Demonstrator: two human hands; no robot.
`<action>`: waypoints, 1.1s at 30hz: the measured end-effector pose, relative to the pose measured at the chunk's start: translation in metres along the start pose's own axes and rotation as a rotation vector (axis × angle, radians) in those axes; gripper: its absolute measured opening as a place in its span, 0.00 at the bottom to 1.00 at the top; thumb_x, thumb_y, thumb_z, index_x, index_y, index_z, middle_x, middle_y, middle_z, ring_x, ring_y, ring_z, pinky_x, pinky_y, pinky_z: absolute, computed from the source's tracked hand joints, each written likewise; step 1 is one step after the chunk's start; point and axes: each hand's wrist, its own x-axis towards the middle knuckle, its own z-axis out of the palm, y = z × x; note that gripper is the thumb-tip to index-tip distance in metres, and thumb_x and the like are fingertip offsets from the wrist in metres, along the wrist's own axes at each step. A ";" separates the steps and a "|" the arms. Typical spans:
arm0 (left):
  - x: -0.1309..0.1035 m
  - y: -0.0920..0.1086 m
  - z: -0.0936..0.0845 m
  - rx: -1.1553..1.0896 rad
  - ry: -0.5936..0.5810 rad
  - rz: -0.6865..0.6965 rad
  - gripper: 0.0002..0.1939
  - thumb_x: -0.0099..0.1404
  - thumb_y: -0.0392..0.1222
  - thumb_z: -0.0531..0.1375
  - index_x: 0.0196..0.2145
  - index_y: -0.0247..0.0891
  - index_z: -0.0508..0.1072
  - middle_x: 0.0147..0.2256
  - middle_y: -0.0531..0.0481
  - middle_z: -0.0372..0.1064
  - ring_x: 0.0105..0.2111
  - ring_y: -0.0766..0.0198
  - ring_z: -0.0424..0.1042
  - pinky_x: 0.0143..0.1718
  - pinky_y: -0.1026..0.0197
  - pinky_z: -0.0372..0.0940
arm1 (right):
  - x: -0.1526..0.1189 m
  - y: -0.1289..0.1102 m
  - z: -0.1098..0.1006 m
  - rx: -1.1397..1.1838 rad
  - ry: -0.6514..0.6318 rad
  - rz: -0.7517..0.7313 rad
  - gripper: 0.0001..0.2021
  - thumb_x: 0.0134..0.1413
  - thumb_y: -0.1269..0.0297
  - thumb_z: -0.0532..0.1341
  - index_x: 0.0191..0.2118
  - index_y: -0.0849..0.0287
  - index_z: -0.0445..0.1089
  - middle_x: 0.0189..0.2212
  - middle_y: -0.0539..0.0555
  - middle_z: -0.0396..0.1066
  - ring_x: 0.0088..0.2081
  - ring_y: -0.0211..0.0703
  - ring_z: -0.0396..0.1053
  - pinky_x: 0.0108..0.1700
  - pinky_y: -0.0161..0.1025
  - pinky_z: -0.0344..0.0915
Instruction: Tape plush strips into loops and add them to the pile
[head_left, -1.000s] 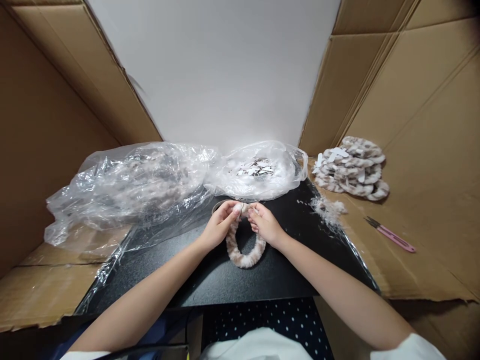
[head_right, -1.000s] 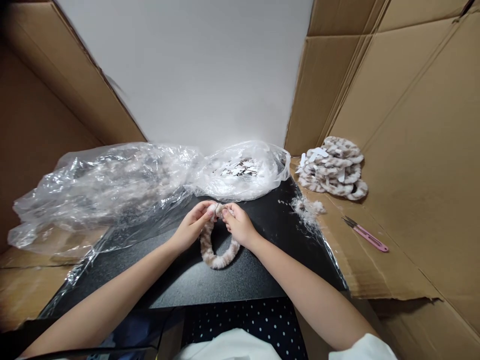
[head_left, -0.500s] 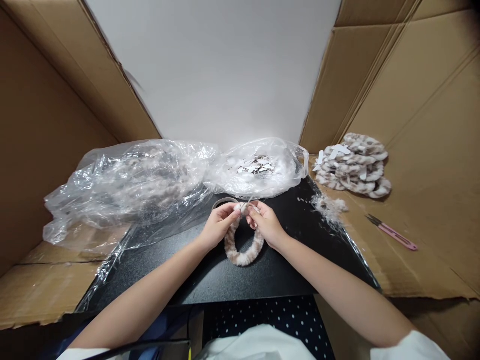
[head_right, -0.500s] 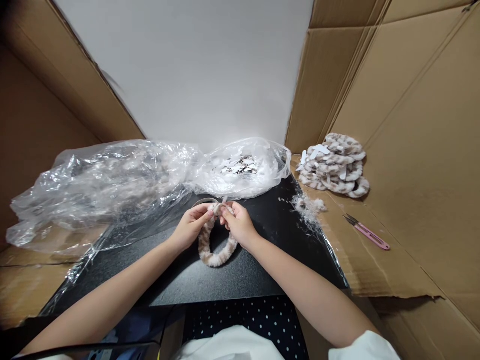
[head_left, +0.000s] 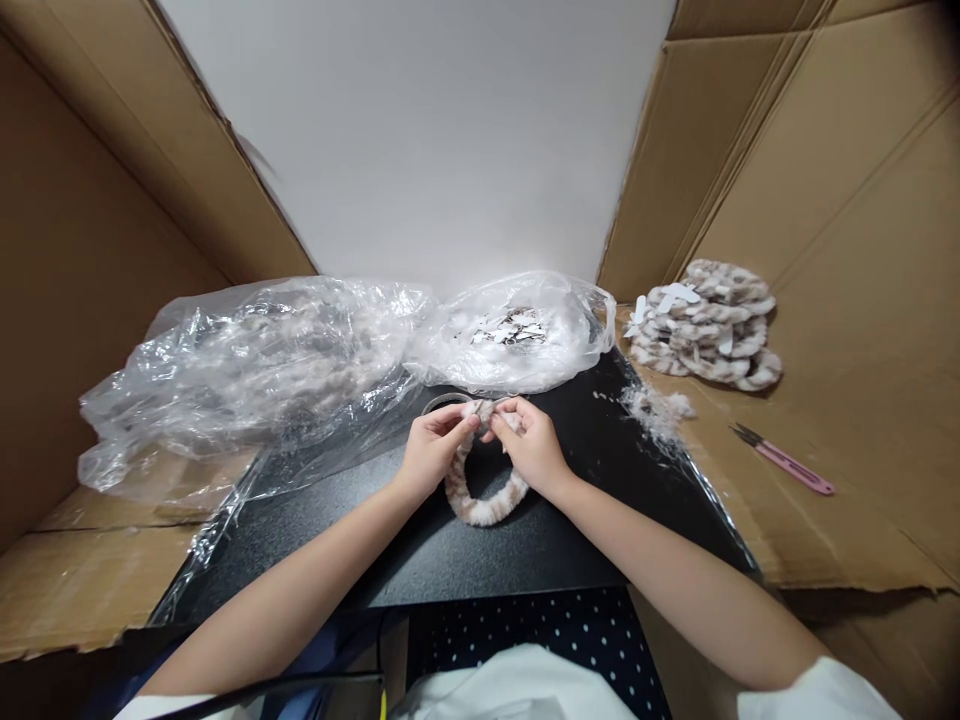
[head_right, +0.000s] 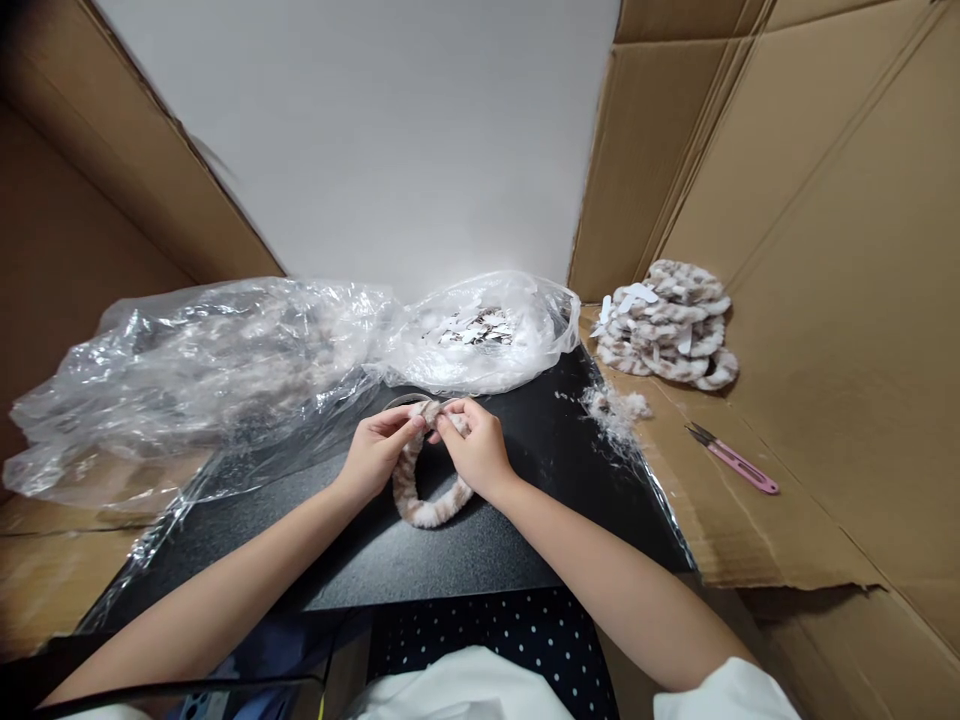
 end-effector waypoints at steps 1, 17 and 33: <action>-0.001 0.001 0.000 0.013 -0.001 0.004 0.14 0.54 0.48 0.68 0.35 0.35 0.80 0.36 0.47 0.77 0.36 0.59 0.73 0.43 0.60 0.66 | 0.000 0.001 0.001 0.026 -0.005 0.012 0.08 0.54 0.58 0.59 0.33 0.58 0.66 0.23 0.50 0.74 0.21 0.38 0.67 0.27 0.35 0.63; 0.002 -0.002 -0.002 -0.205 -0.071 -0.239 0.16 0.45 0.48 0.73 0.30 0.35 0.80 0.26 0.49 0.75 0.28 0.64 0.72 0.35 0.63 0.66 | 0.000 -0.003 -0.001 0.088 -0.061 0.050 0.11 0.48 0.56 0.65 0.30 0.57 0.67 0.22 0.50 0.73 0.26 0.42 0.71 0.28 0.36 0.64; 0.005 -0.006 -0.004 -0.191 0.052 -0.149 0.21 0.43 0.46 0.74 0.36 0.36 0.80 0.35 0.47 0.78 0.34 0.61 0.74 0.40 0.60 0.67 | 0.006 -0.008 -0.004 0.406 -0.049 0.182 0.11 0.35 0.61 0.71 0.28 0.59 0.74 0.28 0.50 0.75 0.31 0.38 0.70 0.40 0.39 0.67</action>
